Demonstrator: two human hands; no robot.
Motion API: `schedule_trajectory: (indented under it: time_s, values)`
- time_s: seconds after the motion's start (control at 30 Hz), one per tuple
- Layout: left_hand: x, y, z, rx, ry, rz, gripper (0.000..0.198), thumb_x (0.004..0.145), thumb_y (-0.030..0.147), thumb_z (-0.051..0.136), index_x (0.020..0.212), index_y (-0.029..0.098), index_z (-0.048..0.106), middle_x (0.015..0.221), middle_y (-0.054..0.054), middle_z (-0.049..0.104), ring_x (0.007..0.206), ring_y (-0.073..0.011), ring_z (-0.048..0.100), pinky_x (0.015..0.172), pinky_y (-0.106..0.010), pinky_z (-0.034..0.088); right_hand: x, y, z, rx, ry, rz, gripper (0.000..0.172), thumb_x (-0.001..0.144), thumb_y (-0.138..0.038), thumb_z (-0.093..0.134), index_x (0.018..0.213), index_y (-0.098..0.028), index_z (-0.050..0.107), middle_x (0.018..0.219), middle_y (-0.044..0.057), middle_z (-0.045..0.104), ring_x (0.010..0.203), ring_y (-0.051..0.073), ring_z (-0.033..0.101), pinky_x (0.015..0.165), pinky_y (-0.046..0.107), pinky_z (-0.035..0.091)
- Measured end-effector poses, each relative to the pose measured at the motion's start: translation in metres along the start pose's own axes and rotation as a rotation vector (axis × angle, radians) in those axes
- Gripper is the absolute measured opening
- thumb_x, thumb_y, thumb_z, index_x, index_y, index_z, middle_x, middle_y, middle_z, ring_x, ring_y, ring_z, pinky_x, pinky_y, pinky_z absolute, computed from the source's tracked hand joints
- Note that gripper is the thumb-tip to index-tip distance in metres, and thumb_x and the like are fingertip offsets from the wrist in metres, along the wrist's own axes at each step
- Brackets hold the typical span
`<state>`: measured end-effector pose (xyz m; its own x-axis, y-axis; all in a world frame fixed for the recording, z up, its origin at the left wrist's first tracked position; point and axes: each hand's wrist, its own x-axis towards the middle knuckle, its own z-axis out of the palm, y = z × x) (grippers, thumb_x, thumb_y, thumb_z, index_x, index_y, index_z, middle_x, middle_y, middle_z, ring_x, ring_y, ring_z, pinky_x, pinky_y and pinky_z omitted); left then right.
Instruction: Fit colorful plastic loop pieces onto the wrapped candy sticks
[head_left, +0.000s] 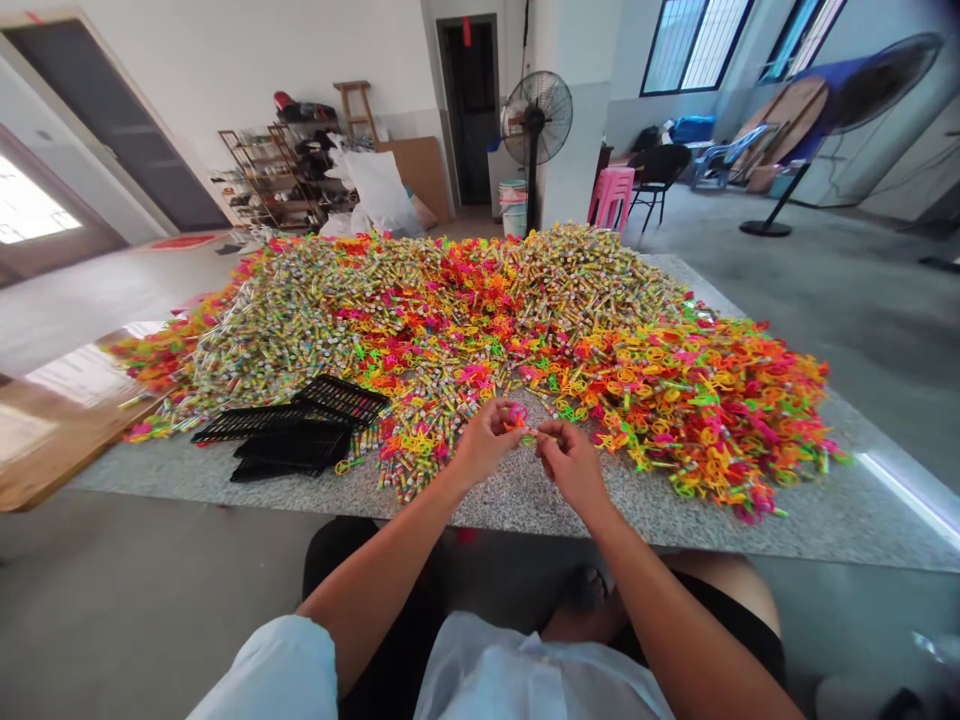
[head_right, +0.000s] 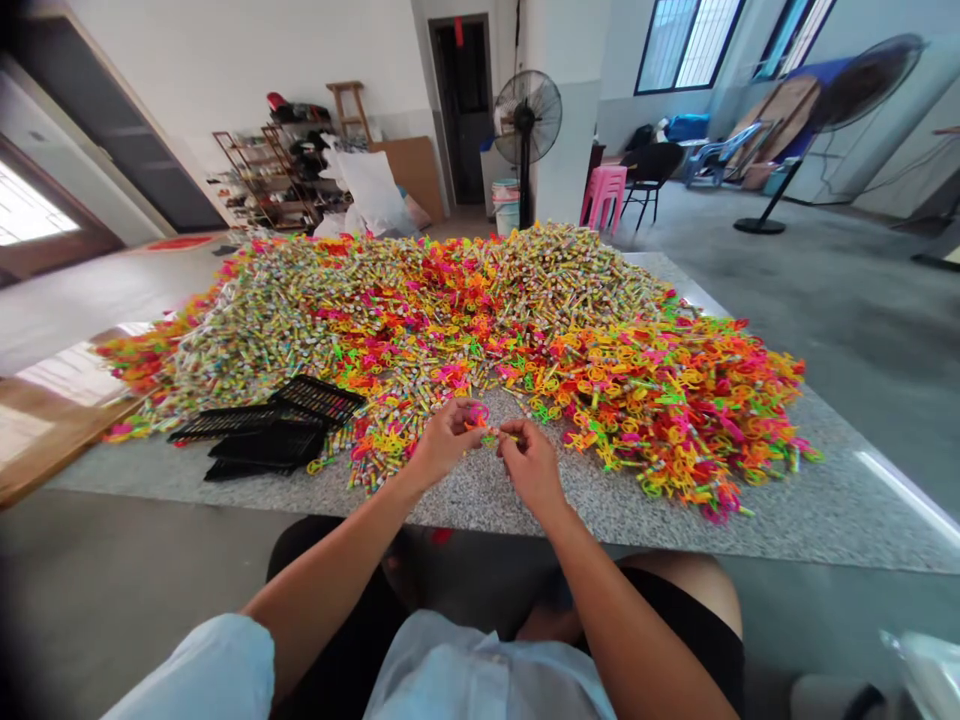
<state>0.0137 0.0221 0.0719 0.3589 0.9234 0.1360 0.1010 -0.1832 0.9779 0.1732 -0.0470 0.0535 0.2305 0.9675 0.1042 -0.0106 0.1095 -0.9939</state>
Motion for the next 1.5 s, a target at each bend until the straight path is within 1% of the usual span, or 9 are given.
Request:
schedule_trajectory:
  time_s: [0.07, 0.17, 0.37, 0.5, 0.7, 1.0, 1.17, 1.33, 1.5]
  values:
    - [0.000, -0.004, -0.002, -0.132, -0.024, -0.081, 0.048, 0.078, 0.035, 0.076, 0.121, 0.022, 0.061, 0.092, -0.002, 0.067, 0.077, -0.0146, 0.065, 0.066, -0.028, 0.057, -0.002, 0.000, 0.000, 0.077, -0.029, 0.036, 0.031, 0.089, -0.049, 0.061, 0.103, -0.021, 0.060, 0.066, -0.003, 0.061, 0.043, 0.010, 0.045, 0.039, 0.022, 0.034]
    - [-0.001, -0.009, -0.006, -0.194, -0.025, -0.122, 0.040, 0.078, 0.038, 0.077, 0.112, 0.019, 0.066, 0.095, -0.003, 0.068, 0.080, -0.0145, 0.066, 0.069, -0.028, 0.059, -0.001, -0.004, -0.001, 0.147, -0.041, 0.069, 0.030, 0.088, -0.048, 0.063, 0.100, -0.021, 0.060, 0.067, -0.003, 0.062, 0.043, 0.010, 0.046, 0.038, 0.022, 0.035]
    - [-0.006, -0.006, -0.005, -0.123, -0.129, -0.044, 0.036, 0.087, 0.042, 0.068, 0.116, 0.021, 0.066, 0.103, -0.004, 0.067, 0.090, -0.0158, 0.065, 0.074, -0.029, 0.062, 0.005, -0.004, -0.006, 0.167, -0.074, 0.144, 0.027, 0.084, -0.045, 0.065, 0.087, -0.019, 0.062, 0.063, -0.002, 0.062, 0.041, 0.009, 0.046, 0.036, 0.021, 0.033]
    - [-0.010, -0.002, 0.000, -0.079, -0.139, 0.003, 0.036, 0.093, 0.046, 0.059, 0.118, 0.021, 0.066, 0.107, -0.005, 0.064, 0.096, -0.0174, 0.063, 0.074, -0.030, 0.063, 0.008, -0.002, -0.009, 0.233, -0.080, 0.218, 0.026, 0.080, -0.043, 0.067, 0.086, -0.019, 0.062, 0.058, -0.003, 0.060, 0.037, 0.009, 0.043, 0.034, 0.021, 0.029]
    - [-0.014, -0.001, 0.005, -0.025, -0.102, -0.009, 0.035, 0.092, 0.047, 0.057, 0.115, 0.022, 0.064, 0.104, -0.005, 0.063, 0.087, -0.0157, 0.063, 0.063, -0.025, 0.061, 0.010, -0.007, -0.012, 0.288, -0.111, 0.331, 0.021, 0.076, -0.038, 0.067, 0.084, -0.019, 0.061, 0.054, -0.005, 0.059, 0.034, 0.008, 0.041, 0.032, 0.021, 0.026]
    - [-0.016, -0.003, 0.007, 0.105, -0.098, 0.038, 0.030, 0.096, 0.044, 0.052, 0.111, 0.020, 0.061, 0.089, -0.001, 0.059, 0.068, -0.0098, 0.058, 0.057, -0.021, 0.056, 0.018, -0.013, -0.013, 0.250, -0.114, 0.364, 0.021, 0.072, -0.036, 0.068, 0.069, -0.021, 0.054, 0.047, -0.006, 0.055, 0.030, 0.007, 0.036, 0.030, 0.020, 0.018]
    - [-0.016, -0.003, 0.006, 0.184, -0.105, 0.034, 0.030, 0.096, 0.044, 0.052, 0.114, 0.022, 0.060, 0.083, 0.001, 0.058, 0.062, -0.0091, 0.056, 0.053, -0.019, 0.050, 0.021, -0.016, -0.012, 0.355, -0.084, 0.498, 0.014, 0.071, -0.030, 0.067, 0.073, -0.019, 0.058, 0.051, -0.004, 0.059, 0.034, 0.008, 0.042, 0.031, 0.020, 0.024]
    - [-0.015, -0.008, 0.005, 0.291, -0.103, 0.122, 0.026, 0.097, 0.040, 0.052, 0.114, 0.022, 0.062, 0.089, -0.001, 0.062, 0.068, -0.0101, 0.057, 0.061, -0.021, 0.050, 0.023, -0.010, -0.012, 0.451, -0.056, 0.643, 0.009, 0.079, -0.025, 0.060, 0.080, -0.016, 0.063, 0.062, 0.003, 0.069, 0.043, 0.009, 0.055, 0.037, 0.017, 0.036]
    - [-0.018, -0.016, 0.009, 0.306, -0.112, 0.136, 0.030, 0.098, 0.042, 0.052, 0.119, 0.022, 0.058, 0.092, -0.002, 0.064, 0.073, -0.0122, 0.060, 0.063, -0.022, 0.050, 0.023, -0.006, -0.015, 0.476, -0.099, 0.671, 0.010, 0.084, -0.023, 0.059, 0.083, -0.015, 0.066, 0.066, 0.004, 0.071, 0.048, 0.010, 0.059, 0.040, 0.017, 0.041]
